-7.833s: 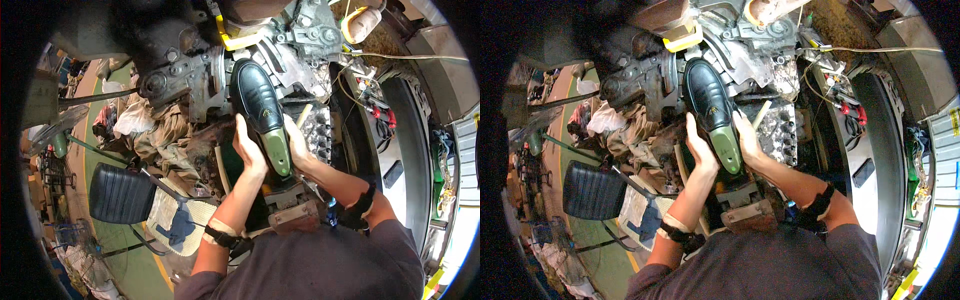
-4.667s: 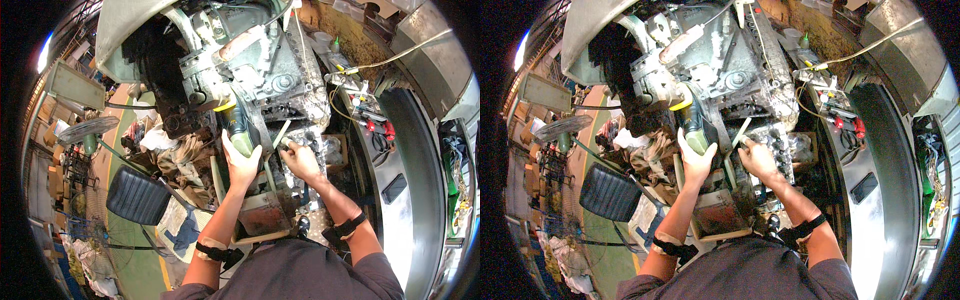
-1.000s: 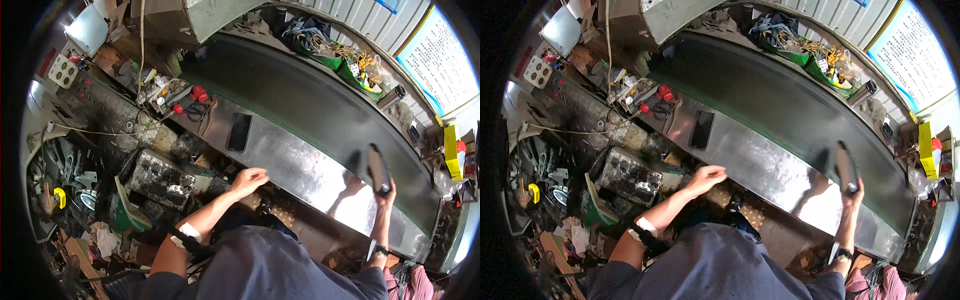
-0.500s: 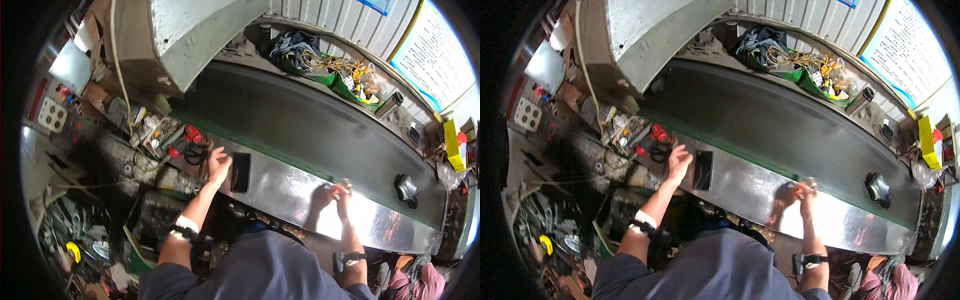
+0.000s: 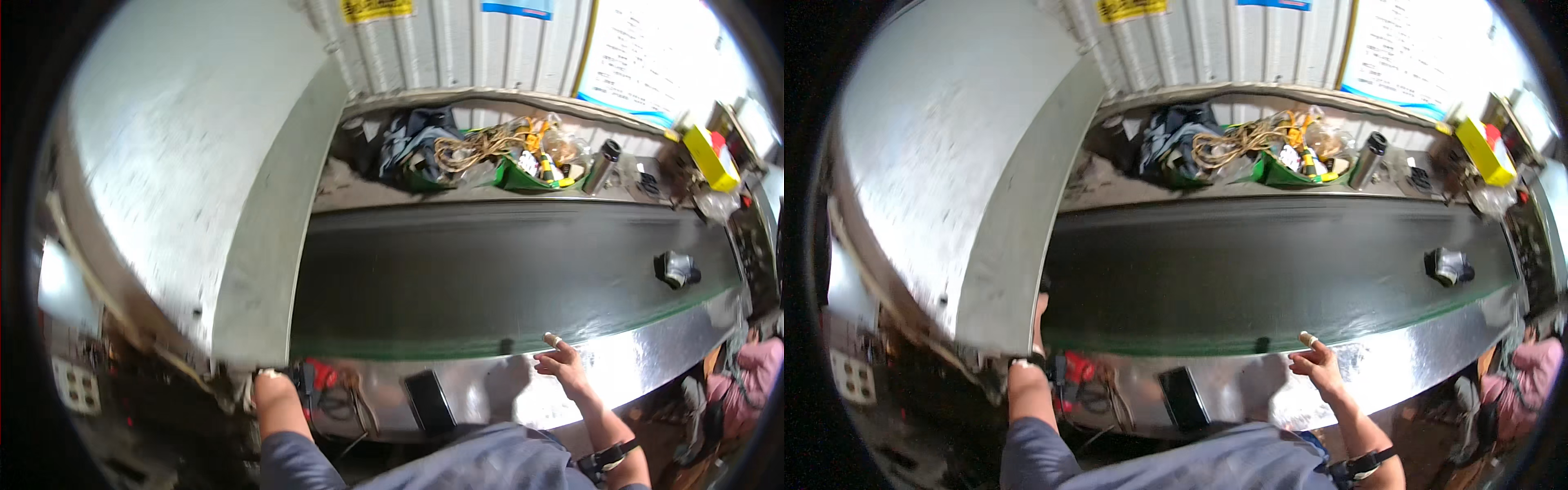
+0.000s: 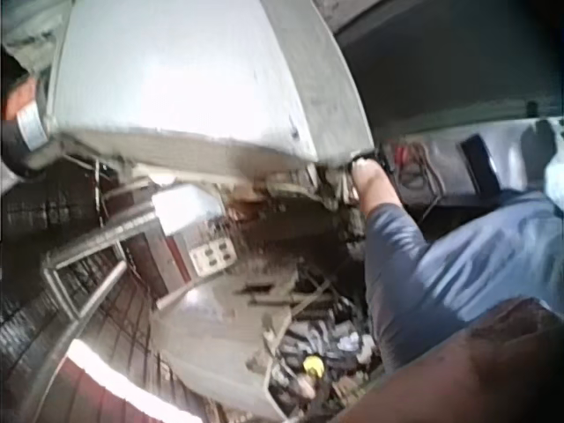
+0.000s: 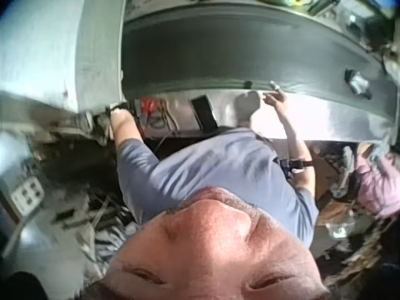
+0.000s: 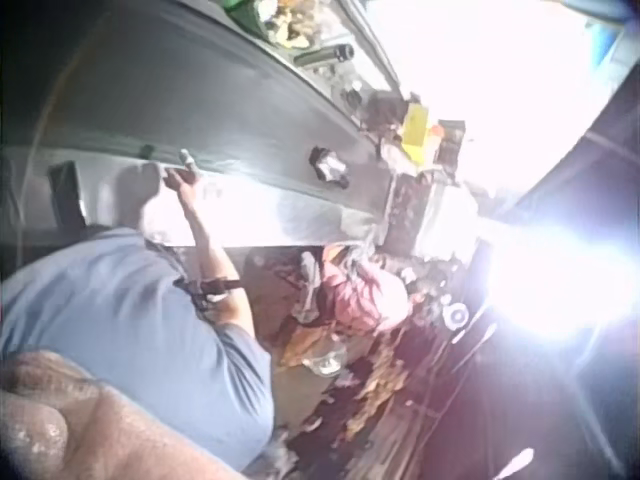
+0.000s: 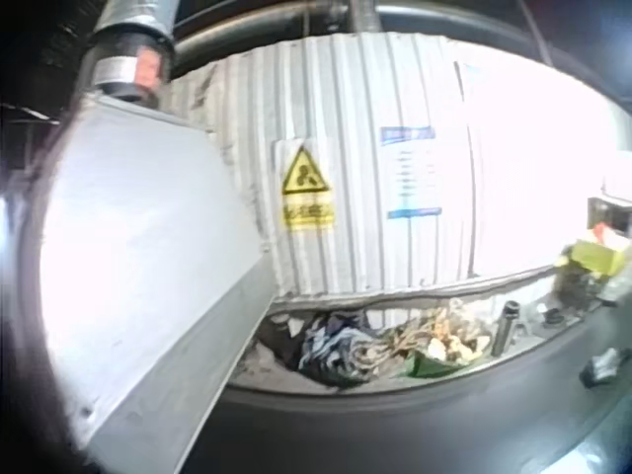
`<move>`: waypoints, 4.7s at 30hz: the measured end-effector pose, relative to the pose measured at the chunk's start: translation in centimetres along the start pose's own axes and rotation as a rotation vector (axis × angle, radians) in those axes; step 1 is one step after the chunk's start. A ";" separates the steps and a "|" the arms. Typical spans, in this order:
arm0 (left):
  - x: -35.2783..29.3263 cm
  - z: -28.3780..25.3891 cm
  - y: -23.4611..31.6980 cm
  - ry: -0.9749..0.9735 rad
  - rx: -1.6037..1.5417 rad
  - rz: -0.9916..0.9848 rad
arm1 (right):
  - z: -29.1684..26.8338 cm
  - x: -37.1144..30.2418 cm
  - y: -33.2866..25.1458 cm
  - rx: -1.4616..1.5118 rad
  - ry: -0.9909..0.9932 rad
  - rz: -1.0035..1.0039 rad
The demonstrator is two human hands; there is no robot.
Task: Operating a machine to shape and attach shoe parts, then placing them on a conveyor.
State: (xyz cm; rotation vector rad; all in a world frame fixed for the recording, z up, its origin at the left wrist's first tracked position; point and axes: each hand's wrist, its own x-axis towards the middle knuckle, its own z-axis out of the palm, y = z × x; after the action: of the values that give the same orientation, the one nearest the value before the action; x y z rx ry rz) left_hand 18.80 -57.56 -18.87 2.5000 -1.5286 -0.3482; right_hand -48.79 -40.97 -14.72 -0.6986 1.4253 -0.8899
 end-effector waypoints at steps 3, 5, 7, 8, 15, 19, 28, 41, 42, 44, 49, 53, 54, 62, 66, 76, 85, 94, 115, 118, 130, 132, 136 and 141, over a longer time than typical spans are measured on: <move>2.4 -1.0 3.3 -0.212 -0.189 0.120 | 1.9 0.7 -0.6 -0.019 -0.001 0.037; 3.3 -1.9 6.8 -0.311 -0.343 0.262 | 4.5 0.9 -2.0 0.002 -0.099 0.083; 2.3 -4.5 14.5 -0.552 -0.535 0.390 | 7.2 2.2 -2.9 0.060 -0.085 0.111; 2.5 -5.4 13.9 -0.603 -0.448 0.273 | 9.0 2.6 -3.6 0.132 -0.123 0.143; 9.7 -3.3 4.5 -0.360 -0.296 0.017 | 12.1 6.1 -1.2 0.369 0.100 0.299; 9.6 -3.5 1.3 -0.340 -0.360 -0.120 | 11.4 5.4 -2.5 0.488 0.003 0.298; 9.9 -3.1 0.1 -0.299 -0.442 -0.303 | 7.8 3.8 -3.8 0.593 -0.128 0.465; 5.7 -1.9 0.5 -0.130 -0.521 -0.593 | 2.3 -3.2 -1.5 0.657 -0.247 0.257; 5.1 -0.8 1.9 -0.080 -0.481 -0.603 | 1.7 -3.7 -1.2 0.652 -0.268 0.256; 3.3 1.8 -0.5 0.231 -0.139 -0.364 | 1.0 -4.5 -0.4 0.662 -0.197 0.205; -12.3 2.2 13.6 0.365 0.091 0.550 | -5.1 -6.6 5.4 0.752 0.038 0.015; -23.4 0.3 23.4 0.201 -0.135 1.057 | -8.8 -6.8 6.8 0.863 0.042 -0.012; -26.2 0.7 25.3 0.177 -0.148 1.135 | -9.8 -6.7 7.3 0.834 0.052 -0.050; -45.2 11.3 31.2 0.214 -0.242 1.539 | -12.0 -9.0 5.4 0.748 0.102 -0.016; -47.2 12.1 32.7 -0.161 -0.412 1.443 | -9.8 -12.2 2.0 0.729 0.158 -0.068; -31.5 12.7 32.6 -0.704 -1.018 -0.089 | -6.4 -15.7 9.8 -1.040 -0.099 -1.066; -32.7 16.0 34.8 -0.034 -0.553 0.055 | -3.6 -9.9 13.2 -0.529 0.159 -0.865; -42.3 17.5 35.9 -0.195 -0.375 -0.090 | -11.0 -14.9 15.6 -0.778 -0.187 -0.796; -51.7 0.3 23.0 0.187 -0.881 -0.301 | 1.9 -17.4 3.0 -0.113 -0.649 0.026; -56.0 -4.0 16.8 0.353 -0.885 -0.441 | 7.0 -20.6 4.7 -0.118 -0.890 -0.090; -83.3 -19.1 -9.5 1.180 -1.309 -0.689 | 30.6 -44.4 16.0 -0.117 -1.387 0.109; -86.8 -16.0 -12.2 1.283 -1.543 -0.546 | 32.8 -48.7 16.7 -0.170 -1.271 0.248; -87.6 -15.7 -10.0 1.215 -2.143 -0.469 | 37.3 -51.4 19.3 -0.021 -1.360 0.326; -86.6 -15.0 -12.4 1.255 -2.139 -0.715 | 41.6 -51.6 22.8 0.002 -1.380 0.276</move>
State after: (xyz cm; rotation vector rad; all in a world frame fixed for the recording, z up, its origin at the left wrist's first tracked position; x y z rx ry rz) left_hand -4.39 25.91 0.57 0.7217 0.4537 -0.1534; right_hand -1.97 10.26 -4.84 -0.8186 0.2479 -0.0507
